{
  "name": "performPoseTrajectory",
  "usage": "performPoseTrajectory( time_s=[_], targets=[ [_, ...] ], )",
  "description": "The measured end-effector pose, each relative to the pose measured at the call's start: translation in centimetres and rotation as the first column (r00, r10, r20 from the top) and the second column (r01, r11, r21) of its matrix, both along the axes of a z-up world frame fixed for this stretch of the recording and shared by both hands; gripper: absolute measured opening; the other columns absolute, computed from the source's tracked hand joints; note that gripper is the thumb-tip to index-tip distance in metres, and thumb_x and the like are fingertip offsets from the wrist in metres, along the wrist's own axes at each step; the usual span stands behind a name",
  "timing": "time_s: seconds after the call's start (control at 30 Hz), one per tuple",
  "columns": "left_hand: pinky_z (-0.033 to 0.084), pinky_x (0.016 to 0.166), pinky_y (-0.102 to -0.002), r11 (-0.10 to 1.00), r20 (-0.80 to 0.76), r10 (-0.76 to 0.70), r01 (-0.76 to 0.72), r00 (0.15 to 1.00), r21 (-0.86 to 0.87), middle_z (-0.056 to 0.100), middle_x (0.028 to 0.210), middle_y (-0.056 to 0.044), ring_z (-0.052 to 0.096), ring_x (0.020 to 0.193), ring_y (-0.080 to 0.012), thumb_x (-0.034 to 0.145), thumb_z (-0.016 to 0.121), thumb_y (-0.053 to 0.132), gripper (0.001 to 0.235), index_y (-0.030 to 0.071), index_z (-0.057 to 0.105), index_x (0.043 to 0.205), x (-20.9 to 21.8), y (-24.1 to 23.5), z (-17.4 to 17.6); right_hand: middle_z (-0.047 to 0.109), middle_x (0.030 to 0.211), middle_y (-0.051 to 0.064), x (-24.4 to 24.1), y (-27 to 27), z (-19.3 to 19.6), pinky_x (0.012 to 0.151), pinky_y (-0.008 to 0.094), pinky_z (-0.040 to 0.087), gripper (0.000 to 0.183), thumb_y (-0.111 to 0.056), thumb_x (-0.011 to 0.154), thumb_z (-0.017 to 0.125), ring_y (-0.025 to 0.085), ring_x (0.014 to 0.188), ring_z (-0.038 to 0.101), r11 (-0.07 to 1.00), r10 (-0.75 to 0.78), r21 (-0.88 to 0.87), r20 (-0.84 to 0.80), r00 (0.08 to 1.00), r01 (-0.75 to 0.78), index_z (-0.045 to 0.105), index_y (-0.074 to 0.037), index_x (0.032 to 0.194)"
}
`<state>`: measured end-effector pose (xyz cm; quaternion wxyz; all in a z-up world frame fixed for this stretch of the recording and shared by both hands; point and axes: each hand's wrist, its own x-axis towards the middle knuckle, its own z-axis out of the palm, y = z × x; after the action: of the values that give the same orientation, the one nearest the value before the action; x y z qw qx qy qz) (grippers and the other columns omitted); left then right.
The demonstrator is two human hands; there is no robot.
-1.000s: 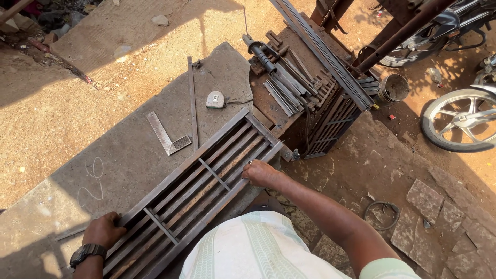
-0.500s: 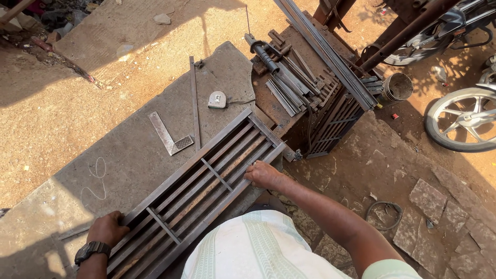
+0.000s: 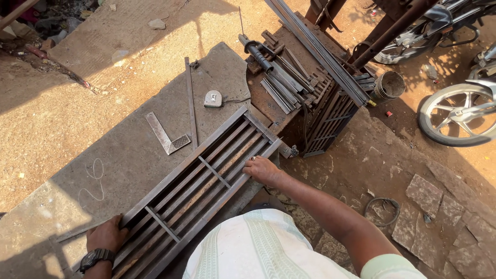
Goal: Fabricate a metal grate by measuring and welding metal bars together.
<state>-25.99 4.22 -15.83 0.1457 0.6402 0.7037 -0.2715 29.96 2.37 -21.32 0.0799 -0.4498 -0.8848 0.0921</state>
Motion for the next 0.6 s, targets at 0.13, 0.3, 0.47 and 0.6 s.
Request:
performPoseTrajectory(
  time_s=[0.13,0.3,0.47,0.6],
  targets=[
    [0.043,0.115,-0.046,0.998,-0.097,-0.056,0.055,0.994,-0.014,0.078,0.123,0.001,0.071,0.120,-0.0196,0.092,0.072,0.044,0.055,0.032,0.059,0.144,0.9,-0.3,0.8,0.068,0.103,0.003,0.0,0.0,-0.9,0.091,0.038,0.050,0.025,-0.012,0.079,0.079,0.022,0.093,0.067,0.999,-0.010,-0.050,0.062,0.998,0.014,0.074,-0.014,0.102],
    [0.047,0.112,-0.044,0.995,-0.123,-0.098,0.098,0.988,-0.010,0.080,0.117,0.000,0.074,0.115,-0.0199,0.093,0.070,0.043,0.049,0.031,0.062,0.140,0.3,-0.4,0.3,0.068,0.102,0.002,0.0,-0.2,-1.2,0.091,0.039,0.051,0.024,-0.012,0.076,0.079,0.022,0.093,0.067,1.000,-0.024,-0.005,0.009,1.000,0.024,0.073,-0.014,0.099],
    [0.049,0.111,-0.043,0.995,-0.120,-0.091,0.096,0.989,0.037,0.082,0.115,-0.003,0.075,0.114,-0.0221,0.093,0.071,0.046,0.049,0.033,0.066,0.140,0.3,-0.3,-0.1,0.067,0.104,0.004,-0.1,-0.4,-0.2,0.090,0.039,0.051,0.028,-0.012,0.076,0.079,0.023,0.096,0.066,1.000,-0.015,0.003,0.003,1.000,0.015,0.073,-0.012,0.103],
    [0.041,0.117,-0.051,0.999,-0.084,0.043,-0.042,0.995,0.017,0.076,0.130,-0.005,0.069,0.123,-0.0259,0.090,0.074,0.042,0.060,0.030,0.059,0.146,-0.3,-1.9,-0.7,0.069,0.107,0.009,3.3,-1.4,4.1,0.091,0.039,0.051,0.041,-0.015,0.071,0.080,0.025,0.102,0.066,0.998,0.005,0.058,-0.184,0.983,0.006,0.073,-0.007,0.110]
  ],
)
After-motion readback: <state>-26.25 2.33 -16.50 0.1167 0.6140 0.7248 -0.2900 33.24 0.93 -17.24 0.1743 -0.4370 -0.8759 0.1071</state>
